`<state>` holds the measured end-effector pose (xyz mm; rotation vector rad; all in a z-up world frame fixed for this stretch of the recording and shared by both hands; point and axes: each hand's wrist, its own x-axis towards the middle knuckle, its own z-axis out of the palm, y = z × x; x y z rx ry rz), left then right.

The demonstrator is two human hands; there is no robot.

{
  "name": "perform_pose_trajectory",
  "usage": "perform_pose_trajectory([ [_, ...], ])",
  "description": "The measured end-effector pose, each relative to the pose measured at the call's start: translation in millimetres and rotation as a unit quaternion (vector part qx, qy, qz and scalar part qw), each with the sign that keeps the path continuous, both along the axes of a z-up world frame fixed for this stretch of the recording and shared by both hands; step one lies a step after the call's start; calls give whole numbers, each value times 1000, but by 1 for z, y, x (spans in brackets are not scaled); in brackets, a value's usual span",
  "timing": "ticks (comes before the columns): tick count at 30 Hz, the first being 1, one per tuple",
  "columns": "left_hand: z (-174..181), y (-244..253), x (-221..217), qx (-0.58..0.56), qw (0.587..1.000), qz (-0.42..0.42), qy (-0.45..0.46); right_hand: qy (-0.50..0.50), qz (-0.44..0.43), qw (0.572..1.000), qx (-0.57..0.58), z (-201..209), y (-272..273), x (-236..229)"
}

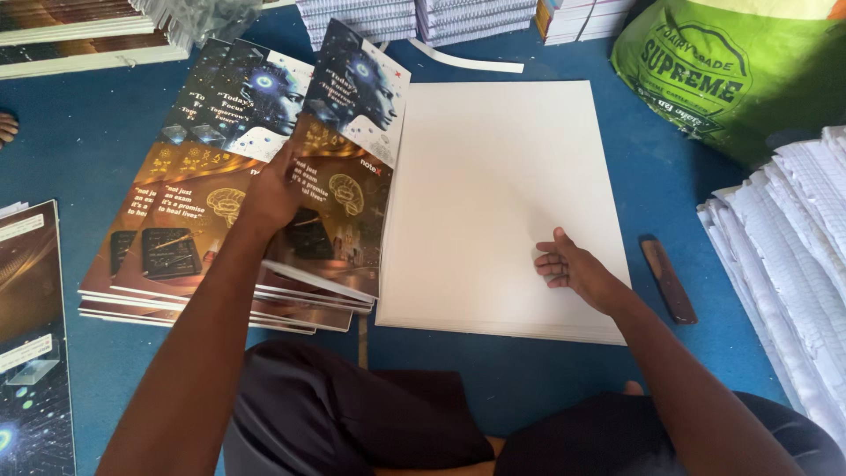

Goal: The person inserts printed covers into blank book blocks, aligns them, and uses a stapler to secure the covers to the spines. The person repeats this process for multiple notebooks.

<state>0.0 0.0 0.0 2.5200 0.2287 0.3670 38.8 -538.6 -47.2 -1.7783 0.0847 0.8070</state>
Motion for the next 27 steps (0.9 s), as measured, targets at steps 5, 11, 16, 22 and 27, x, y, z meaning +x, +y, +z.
perform_pose_trajectory([
  [5, -8, 3, -17, -18, 997, 68, 34, -1, 3, 1000, -1, -1, 0, 1],
  [11, -22, 1, -27, 4, 994, 108, 33, 0, 1, 1000, -14, 1, 2, 0],
  [16, -19, -19, -30, 92, 979, 178, 33, -3, -2, 1000, -8, 7, 4, -1],
  [22, -48, -88, -22, 33, 991, 62, -115, -46, -29, 998, -34, 5, -7, 5],
  [27, -89, -144, -23, -41, 996, -51, -55, -225, -47, 935, -269, -17, -44, 18],
])
